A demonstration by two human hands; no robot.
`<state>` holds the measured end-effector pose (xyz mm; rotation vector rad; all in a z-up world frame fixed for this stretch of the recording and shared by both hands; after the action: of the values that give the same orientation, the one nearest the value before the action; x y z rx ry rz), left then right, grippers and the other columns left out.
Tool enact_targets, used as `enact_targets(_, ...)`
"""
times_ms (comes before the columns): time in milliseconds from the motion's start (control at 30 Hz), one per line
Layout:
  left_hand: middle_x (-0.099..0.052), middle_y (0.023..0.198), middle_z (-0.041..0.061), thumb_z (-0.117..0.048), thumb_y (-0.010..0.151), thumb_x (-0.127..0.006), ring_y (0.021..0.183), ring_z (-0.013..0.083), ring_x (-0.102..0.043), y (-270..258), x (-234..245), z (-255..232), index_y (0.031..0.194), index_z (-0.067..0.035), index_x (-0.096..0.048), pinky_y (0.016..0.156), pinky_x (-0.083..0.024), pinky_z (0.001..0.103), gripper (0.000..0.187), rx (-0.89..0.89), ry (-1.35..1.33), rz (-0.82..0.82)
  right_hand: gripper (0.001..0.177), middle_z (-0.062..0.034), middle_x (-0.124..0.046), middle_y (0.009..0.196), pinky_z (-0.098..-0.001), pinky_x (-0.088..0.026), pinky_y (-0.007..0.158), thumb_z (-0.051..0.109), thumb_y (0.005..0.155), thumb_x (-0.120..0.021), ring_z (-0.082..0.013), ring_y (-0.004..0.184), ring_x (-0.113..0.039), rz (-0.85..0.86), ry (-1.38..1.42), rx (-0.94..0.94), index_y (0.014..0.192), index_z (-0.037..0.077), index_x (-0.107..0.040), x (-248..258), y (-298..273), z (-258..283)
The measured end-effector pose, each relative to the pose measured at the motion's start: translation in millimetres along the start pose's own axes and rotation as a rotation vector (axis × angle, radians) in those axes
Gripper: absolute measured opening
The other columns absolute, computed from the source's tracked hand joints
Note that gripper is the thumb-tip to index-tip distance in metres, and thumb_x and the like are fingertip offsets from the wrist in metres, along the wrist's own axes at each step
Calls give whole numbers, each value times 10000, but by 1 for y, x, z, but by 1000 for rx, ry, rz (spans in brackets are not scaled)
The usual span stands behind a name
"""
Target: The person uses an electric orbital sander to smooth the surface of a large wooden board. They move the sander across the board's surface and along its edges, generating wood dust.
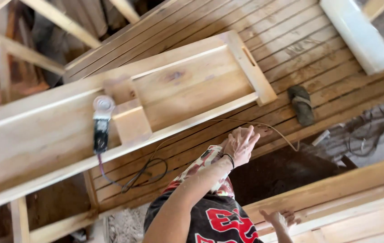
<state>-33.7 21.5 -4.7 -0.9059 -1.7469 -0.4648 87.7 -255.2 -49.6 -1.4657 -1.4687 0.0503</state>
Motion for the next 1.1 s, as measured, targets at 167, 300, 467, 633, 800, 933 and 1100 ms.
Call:
enact_targets(167,-196,1654,158,-399,784,-767,1436,492,-309,-66,39,36,1551,-276,-376,1049,-386,703,869,223,-179,-96,1044,-171,-315,1415,-615,-42,995,815,799,-561,-329,1304,-202,-110,119,208,1380,-22,-338,15,-7,62)
enact_targets(300,-230,1646,174,-458,858,-716,1424,490,-325,-121,55,68,1544,-261,-405,1055,-402,694,779,423,-135,-194,922,-152,-365,1305,-589,-111,925,766,823,-567,-313,1196,-264,-149,190,363,1300,-4,-394,15,-4,96)
enact_targets(467,-268,1591,199,-460,865,-721,1405,494,-319,-209,50,123,1509,-197,-427,1027,-405,707,756,784,-84,-262,775,-127,-428,1169,-556,-197,837,705,854,-574,-292,1061,-342,-207,59,466,1199,20,-465,52,42,85)
enact_targets(633,-343,1483,194,-409,821,-777,1385,477,-336,-314,40,153,1476,-206,-493,1044,-390,733,742,1147,-72,-482,639,-102,-491,1032,-523,-283,749,644,885,-581,-271,926,-421,-233,20,511,1098,43,-535,122,47,161)
enact_targets(800,-358,1519,180,-348,751,-847,1405,427,-358,-423,23,172,1432,-199,-545,1069,-417,671,760,1435,-127,-648,523,-77,-554,895,-491,-369,662,583,916,-588,-250,791,-499,-288,48,589,998,67,-606,164,67,219)
enact_targets(933,-318,1588,183,-342,728,-864,1431,433,-331,-467,7,179,1404,-157,-533,1108,-384,677,775,1570,-73,-689,454,-57,-605,786,-465,-438,591,534,940,-594,-233,683,-561,-346,91,785,917,85,-662,188,70,252)
enact_targets(1100,-249,1598,223,-335,779,-824,1450,480,-268,-482,-16,199,1448,-158,-501,1093,-312,719,764,1631,-275,-588,352,-47,-571,760,-410,-354,584,316,1073,-614,-220,693,-486,140,561,814,917,1,-596,196,18,418)
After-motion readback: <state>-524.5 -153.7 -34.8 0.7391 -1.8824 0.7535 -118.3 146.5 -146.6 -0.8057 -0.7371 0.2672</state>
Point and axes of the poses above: each hand's wrist, its own y-axis towards the middle knuckle, its own x-axis out of the back of the hand, z = x × y, the point moved 1 cm from there along y, towards the middle knuckle
